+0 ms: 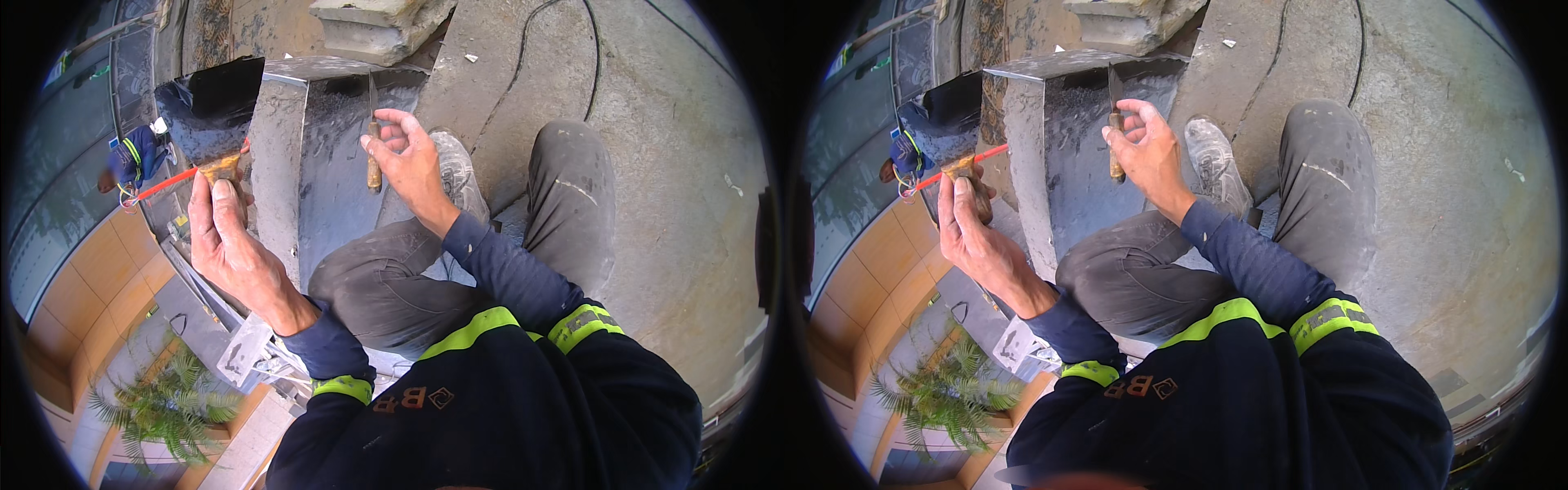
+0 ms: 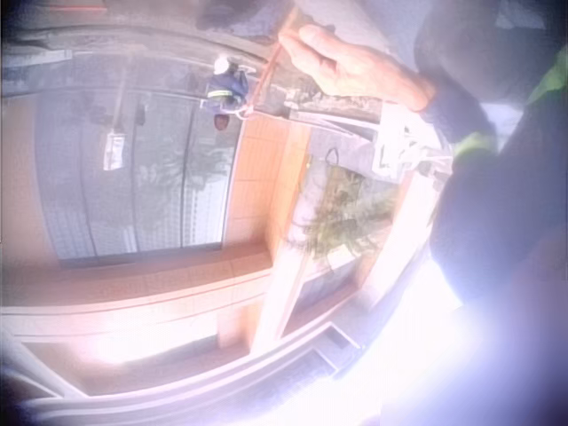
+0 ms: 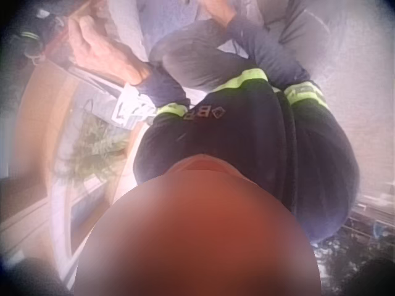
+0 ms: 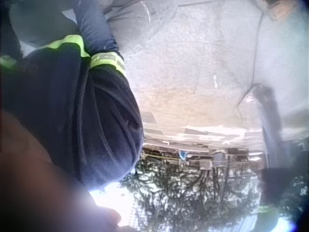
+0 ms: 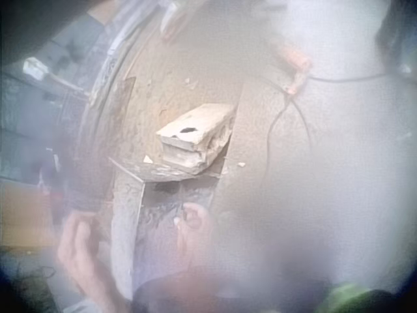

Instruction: The person applies grout to the joints between concrete steps using a grout float and a smaller tool. They repeatedly scoop grout and press it into the seams, smoothing the surface as they work.

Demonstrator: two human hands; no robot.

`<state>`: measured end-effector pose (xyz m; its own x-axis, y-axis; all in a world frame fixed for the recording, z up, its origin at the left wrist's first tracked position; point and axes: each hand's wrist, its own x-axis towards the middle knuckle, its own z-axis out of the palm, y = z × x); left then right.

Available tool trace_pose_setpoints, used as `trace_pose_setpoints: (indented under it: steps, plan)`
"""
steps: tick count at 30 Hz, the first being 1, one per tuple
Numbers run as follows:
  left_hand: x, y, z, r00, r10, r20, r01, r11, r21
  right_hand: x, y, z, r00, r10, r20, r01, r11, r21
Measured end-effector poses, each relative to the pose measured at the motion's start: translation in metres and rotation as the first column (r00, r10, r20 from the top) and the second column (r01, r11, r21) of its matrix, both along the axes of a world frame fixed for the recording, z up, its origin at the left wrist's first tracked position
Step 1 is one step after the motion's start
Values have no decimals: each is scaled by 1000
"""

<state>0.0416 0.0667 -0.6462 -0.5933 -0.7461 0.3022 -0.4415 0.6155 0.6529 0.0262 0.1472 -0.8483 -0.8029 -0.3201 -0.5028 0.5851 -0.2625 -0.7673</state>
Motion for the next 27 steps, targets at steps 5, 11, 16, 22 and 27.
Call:
trace_pose_setpoints:
  steps: [5,11,16,22,27]
  plan:
    - [0,1,0,1000,-6,-2,6,1000,2,-8,-11,0,999,3,36,-2,999,-52]
    - [1,0,0,1000,-28,2,28,1000,7,-7,-8,21,999,10,-39,-11,1000,-20]
    - [3,-1,-1,1000,-19,3,19,1000,7,-6,-4,38,998,39,-39,-40,998,-39]
    - [3,-4,0,1000,-18,1,18,1000,8,-3,-2,48,988,68,-136,-71,997,-22]
    - [4,-6,0,1000,-30,0,30,1000,-7,5,10,50,969,67,-240,-82,995,-54]
